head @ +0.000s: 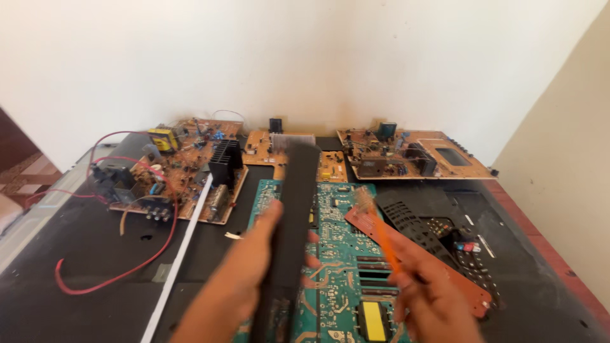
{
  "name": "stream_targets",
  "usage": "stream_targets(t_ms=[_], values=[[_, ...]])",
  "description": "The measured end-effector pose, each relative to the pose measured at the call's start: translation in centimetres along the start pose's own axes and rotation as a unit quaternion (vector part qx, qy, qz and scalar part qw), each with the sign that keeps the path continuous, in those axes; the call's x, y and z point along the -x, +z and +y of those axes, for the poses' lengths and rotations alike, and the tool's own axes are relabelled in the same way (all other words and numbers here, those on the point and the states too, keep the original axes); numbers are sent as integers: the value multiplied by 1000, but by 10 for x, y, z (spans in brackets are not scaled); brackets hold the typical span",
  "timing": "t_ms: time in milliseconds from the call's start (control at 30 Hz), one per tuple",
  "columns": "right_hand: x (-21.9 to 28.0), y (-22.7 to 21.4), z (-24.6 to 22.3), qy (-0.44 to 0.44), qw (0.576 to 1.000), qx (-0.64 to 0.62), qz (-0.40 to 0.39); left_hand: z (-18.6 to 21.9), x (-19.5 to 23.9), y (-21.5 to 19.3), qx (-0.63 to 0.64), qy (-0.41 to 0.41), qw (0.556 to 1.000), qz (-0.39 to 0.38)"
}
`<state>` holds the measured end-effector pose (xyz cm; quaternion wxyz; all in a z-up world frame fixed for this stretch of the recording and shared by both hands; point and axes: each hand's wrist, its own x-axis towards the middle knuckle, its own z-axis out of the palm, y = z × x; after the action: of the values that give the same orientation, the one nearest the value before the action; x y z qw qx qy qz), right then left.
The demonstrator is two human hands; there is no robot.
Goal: The person uses an orange toothbrush to scrub the surface of a black plastic component placed on a green circuit board. The person repeatedly brushes the same area while holding the component with the other hand.
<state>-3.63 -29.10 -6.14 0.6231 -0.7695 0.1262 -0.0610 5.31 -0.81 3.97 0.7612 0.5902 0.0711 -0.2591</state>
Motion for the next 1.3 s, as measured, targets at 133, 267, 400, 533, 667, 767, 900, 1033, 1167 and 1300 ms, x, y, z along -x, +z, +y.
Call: stream_targets(t_ms=[133,267,400,533,667,767,900,1033,1167,1300], values=[[-14,27,26,-120,989,76,-33,-34,-14,16,23,-88,994,-57],[-26,12,55,-243,962,123,-24,-48,-23,11,-362,149,917,-76],[-35,-1,69,-44,995,90,6,-31,-24,18,-484,179,854,-70],[-36,1,76,-303,932,199,28,-27,-19,30,-510,269,817,17],[-36,4,84,-96,962,252,-42,-45,-11,12,-531,332,779,29],[-40,7,85,-80,946,300,-89,-59,4,-20,-561,386,732,-20],[-31,7,78,-131,942,301,-65,-69,20,-47,-626,300,719,-29],[-13,5,76,-34,934,327,-138,-75,36,-47,-570,414,709,21],[-4,2,121,-213,897,343,-177,-67,45,-41,-552,404,729,17],[-31,-16,199,-396,828,384,-100,-57,56,-34,-527,372,764,-13]])
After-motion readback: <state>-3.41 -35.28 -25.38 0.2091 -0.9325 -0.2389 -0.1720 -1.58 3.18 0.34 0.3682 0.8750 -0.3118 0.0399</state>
